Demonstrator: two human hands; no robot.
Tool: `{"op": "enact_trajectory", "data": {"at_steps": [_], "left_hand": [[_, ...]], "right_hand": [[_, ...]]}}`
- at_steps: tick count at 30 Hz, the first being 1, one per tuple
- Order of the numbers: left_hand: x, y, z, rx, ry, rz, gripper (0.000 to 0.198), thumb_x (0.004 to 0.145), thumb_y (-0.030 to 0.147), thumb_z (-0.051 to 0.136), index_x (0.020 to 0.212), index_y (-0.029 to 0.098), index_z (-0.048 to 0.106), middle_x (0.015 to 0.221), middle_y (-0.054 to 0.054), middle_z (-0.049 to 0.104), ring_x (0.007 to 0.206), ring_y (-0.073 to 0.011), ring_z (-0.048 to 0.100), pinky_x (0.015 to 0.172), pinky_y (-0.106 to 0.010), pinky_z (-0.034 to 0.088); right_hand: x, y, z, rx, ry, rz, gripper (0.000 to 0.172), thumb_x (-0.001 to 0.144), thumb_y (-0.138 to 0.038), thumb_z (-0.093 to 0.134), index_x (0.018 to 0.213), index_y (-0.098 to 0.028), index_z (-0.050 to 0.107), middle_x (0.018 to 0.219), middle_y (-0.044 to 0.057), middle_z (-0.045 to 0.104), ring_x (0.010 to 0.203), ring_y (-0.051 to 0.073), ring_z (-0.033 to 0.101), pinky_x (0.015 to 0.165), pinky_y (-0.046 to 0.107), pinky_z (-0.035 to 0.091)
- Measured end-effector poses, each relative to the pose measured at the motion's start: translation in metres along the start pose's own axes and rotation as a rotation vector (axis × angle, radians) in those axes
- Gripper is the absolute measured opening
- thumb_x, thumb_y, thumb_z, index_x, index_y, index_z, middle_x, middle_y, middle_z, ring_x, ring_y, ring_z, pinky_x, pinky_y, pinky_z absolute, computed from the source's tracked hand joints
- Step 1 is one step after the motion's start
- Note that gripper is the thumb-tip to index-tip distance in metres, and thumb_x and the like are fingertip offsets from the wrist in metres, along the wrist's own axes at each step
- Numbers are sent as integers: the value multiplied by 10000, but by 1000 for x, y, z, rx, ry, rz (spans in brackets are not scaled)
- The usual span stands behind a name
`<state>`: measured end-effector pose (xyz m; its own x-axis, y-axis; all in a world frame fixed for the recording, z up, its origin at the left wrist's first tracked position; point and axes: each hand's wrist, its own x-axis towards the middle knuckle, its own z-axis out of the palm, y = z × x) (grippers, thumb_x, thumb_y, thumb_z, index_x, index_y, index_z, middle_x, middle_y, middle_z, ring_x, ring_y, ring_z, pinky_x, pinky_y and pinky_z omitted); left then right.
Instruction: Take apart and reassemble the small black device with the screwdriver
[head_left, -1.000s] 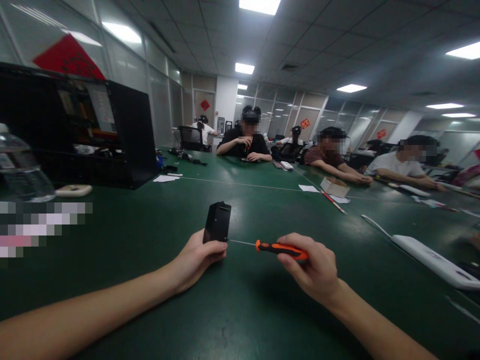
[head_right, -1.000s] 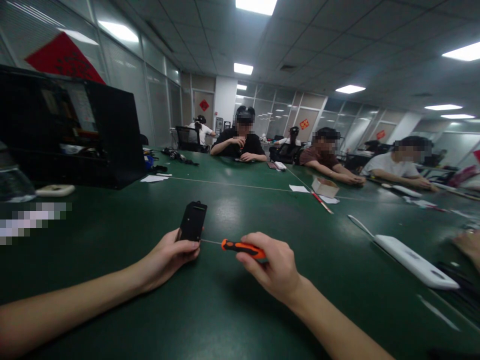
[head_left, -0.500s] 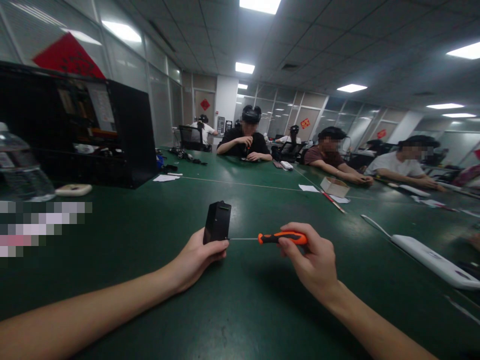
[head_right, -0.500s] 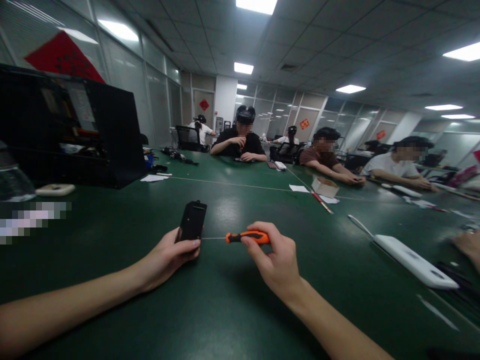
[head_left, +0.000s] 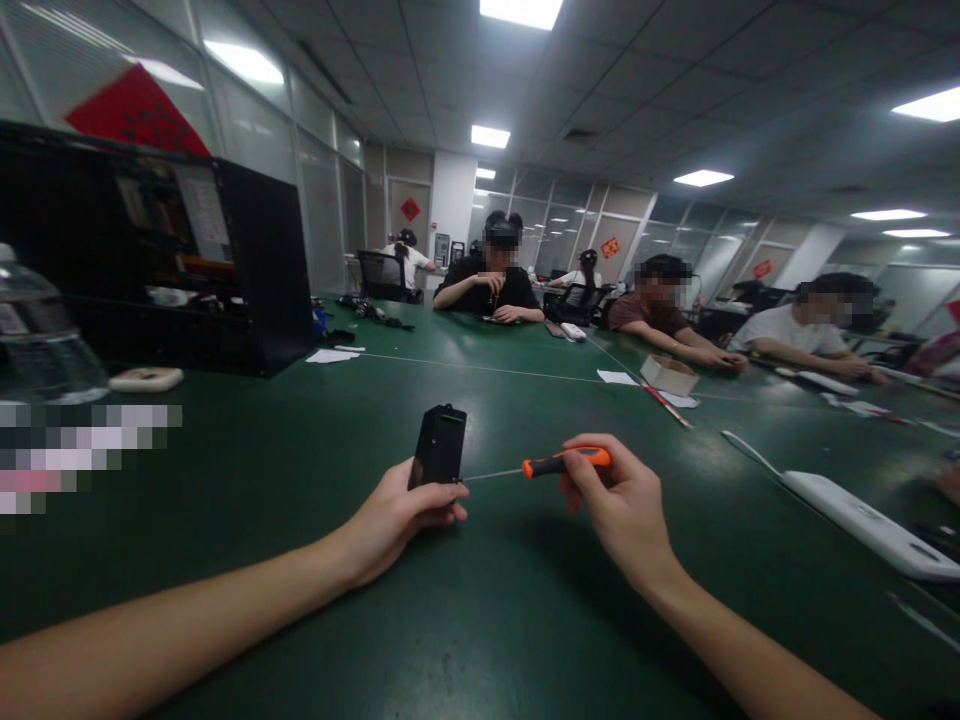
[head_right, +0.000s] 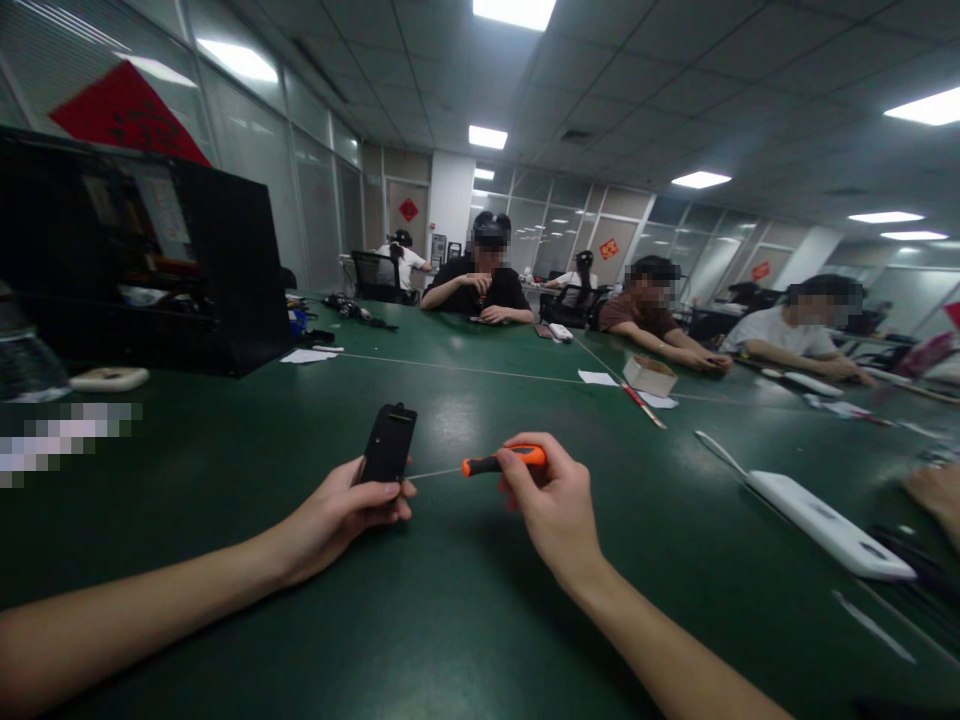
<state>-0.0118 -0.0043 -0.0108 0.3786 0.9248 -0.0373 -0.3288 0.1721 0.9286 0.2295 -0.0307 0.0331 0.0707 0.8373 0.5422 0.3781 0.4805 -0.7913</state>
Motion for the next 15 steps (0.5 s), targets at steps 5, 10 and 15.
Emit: {"op": "enact_trajectory", "data": {"at_steps": [5, 10, 15], "left_hand": [[-2, 2, 1, -14, -10, -29, 390, 725, 258, 788, 1051, 103, 641, 1111, -167, 700, 881, -219, 699, 815, -322, 521], [-2, 1, 0, 8, -29, -20, 391, 755, 282, 765, 1084, 110, 642, 1113, -165, 705, 885, -227, 704, 801, -324, 520], [-3, 1, 0, 51, -37, 4, 447, 769, 325, 750, 1136, 113, 609, 1074, -159, 714, 815, -215, 699, 740, -319, 508]], "right_hand": [[4, 2, 0, 33, -13, 56, 259, 862, -440, 656, 876, -183, 621, 536, -25, 601, 423, 132, 549, 401, 233, 445], [6, 5, 1, 52, -18, 92, 275, 868, -450, 643, 870, -176, 617, 522, -32, 583, 411, 128, 532, 392, 232, 428], [4, 3, -2, -2, -18, 36, 254, 883, -434, 621, 876, -180, 610, 505, -41, 558, 404, 131, 527, 385, 234, 430]]}}
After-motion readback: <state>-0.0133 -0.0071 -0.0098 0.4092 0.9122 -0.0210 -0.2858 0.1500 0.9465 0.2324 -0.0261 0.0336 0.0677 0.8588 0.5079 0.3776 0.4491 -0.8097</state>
